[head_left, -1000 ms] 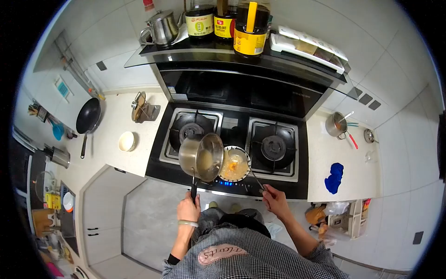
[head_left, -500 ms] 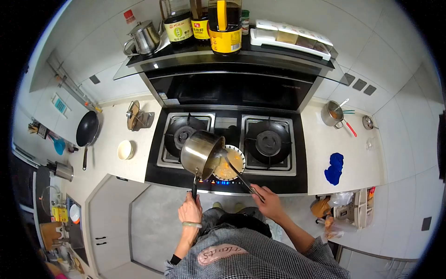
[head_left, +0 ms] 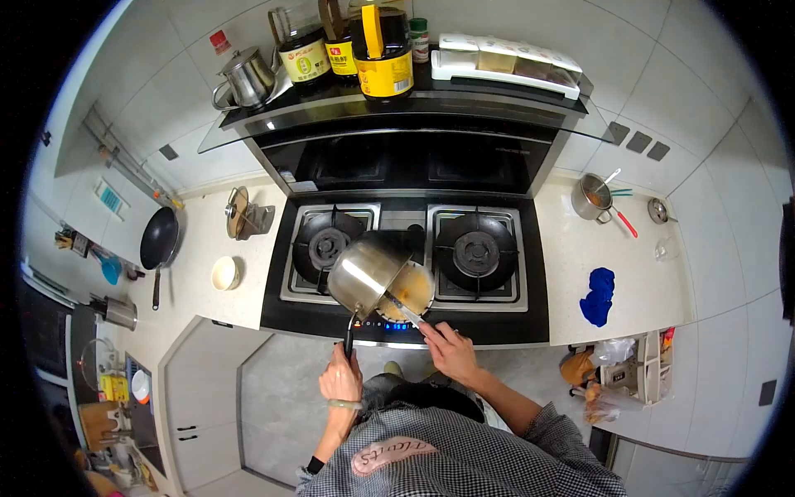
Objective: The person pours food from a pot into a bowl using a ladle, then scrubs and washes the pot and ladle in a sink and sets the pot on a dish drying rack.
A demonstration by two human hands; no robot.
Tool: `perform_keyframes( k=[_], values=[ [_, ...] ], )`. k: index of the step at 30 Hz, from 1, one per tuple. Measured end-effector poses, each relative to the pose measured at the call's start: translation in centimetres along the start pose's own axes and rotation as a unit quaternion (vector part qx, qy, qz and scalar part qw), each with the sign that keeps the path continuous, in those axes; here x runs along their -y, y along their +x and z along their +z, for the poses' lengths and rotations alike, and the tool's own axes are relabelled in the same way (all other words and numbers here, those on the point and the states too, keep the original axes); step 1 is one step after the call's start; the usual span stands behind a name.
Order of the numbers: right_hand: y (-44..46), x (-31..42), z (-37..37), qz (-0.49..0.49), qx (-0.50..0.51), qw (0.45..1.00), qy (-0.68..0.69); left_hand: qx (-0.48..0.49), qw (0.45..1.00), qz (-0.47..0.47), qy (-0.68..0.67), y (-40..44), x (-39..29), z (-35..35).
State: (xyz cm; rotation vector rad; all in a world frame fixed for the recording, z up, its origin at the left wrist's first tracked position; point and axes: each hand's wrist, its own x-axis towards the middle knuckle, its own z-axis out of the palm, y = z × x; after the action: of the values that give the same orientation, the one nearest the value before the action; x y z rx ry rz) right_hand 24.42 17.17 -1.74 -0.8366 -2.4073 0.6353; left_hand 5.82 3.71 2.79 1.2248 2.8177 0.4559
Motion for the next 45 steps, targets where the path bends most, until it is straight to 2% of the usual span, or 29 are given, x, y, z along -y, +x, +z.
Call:
perform_keyframes(
  k=[2,8,13,17,20,25,27,29,31,35,36,37,38,40,41,43,44,45],
  values=[
    [-0.4,-0.2,0.2,0.006,0.0,1.0,0.0,-0.027,0.999,-0.004,-0.021,-0.2,0.0,0.2],
    [-3.9,-1.6,-1.5,-0.011,-0.026,0.999,-0.03,-0.026,0.999,-0.029,-0.018,-0.1,-0.8,-0.2],
    [-6.7,-2.0,-3.3,0.034,-0.013,0.998,-0.058,-0.022,0.999,-0.026,-0.027,0.0,-1.0,-0.2],
    [-4.7,-0.3,-2.4,0.025,-0.057,0.998,-0.028,-0.015,0.999,-0.022,-0.032,-0.2,-1.5,0.1],
    [-3.7,0.1,-1.5,0.05,-0.001,0.999,-0.002,-0.006,0.999,-0.021,-0.025,-0.1,-1.7,0.1],
    [-7.5,-3.3,-2.4,0.067,-0.005,0.998,-0.014,-0.015,0.999,-0.025,-0.033,0.1,-1.7,-0.4],
    [-8.7,-3.8,-4.0,0.059,0.025,0.996,-0.055,-0.005,0.999,-0.031,-0.027,0.1,-1.7,-0.6],
    [-9.1,-3.6,-4.6,0.061,0.015,0.997,-0.038,-0.004,0.998,-0.049,-0.026,0.2,-1.6,-0.6],
    [-8.9,-2.9,-5.2,0.121,0.002,0.992,0.02,-0.009,0.998,-0.045,-0.039,0.3,-1.4,-0.5],
    [-7.5,-0.8,-5.3,0.165,-0.053,0.979,0.109,0.014,0.995,-0.062,-0.072,0.2,-1.8,-1.0],
    [-6.9,-0.1,-5.5,0.283,-0.027,0.926,0.249,0.014,0.995,-0.061,-0.072,0.1,-1.6,-0.7],
    [-6.3,0.4,-5.6,0.39,-0.002,0.839,0.38,-0.005,0.992,-0.056,-0.116,0.1,-1.4,-0.1],
    [-5.6,0.8,-5.6,0.39,-0.003,0.839,0.379,-0.023,0.985,-0.051,-0.16,0.1,-1.1,0.3],
    [-4.5,1.4,-5.7,0.453,-0.029,0.648,0.612,-0.012,0.981,-0.052,-0.184,0.2,-1.2,0.3],
    [-4.2,1.7,-5.9,0.452,-0.029,0.65,0.611,-0.001,0.977,-0.054,-0.207,0.2,-1.2,0.3],
    [-3.6,2.2,-6.2,0.456,-0.02,0.567,0.686,0.017,0.968,-0.08,-0.237,0.3,-1.3,0.5],
    [-3.6,2.4,-6.4,0.454,-0.017,0.569,0.685,0.037,0.958,-0.106,-0.265,0.3,-1.2,0.8],
    [-3.8,2.4,-6.7,0.447,-0.006,0.547,0.708,0.034,0.957,-0.108,-0.267,0.3,-1.2,1.1]
  ],
)
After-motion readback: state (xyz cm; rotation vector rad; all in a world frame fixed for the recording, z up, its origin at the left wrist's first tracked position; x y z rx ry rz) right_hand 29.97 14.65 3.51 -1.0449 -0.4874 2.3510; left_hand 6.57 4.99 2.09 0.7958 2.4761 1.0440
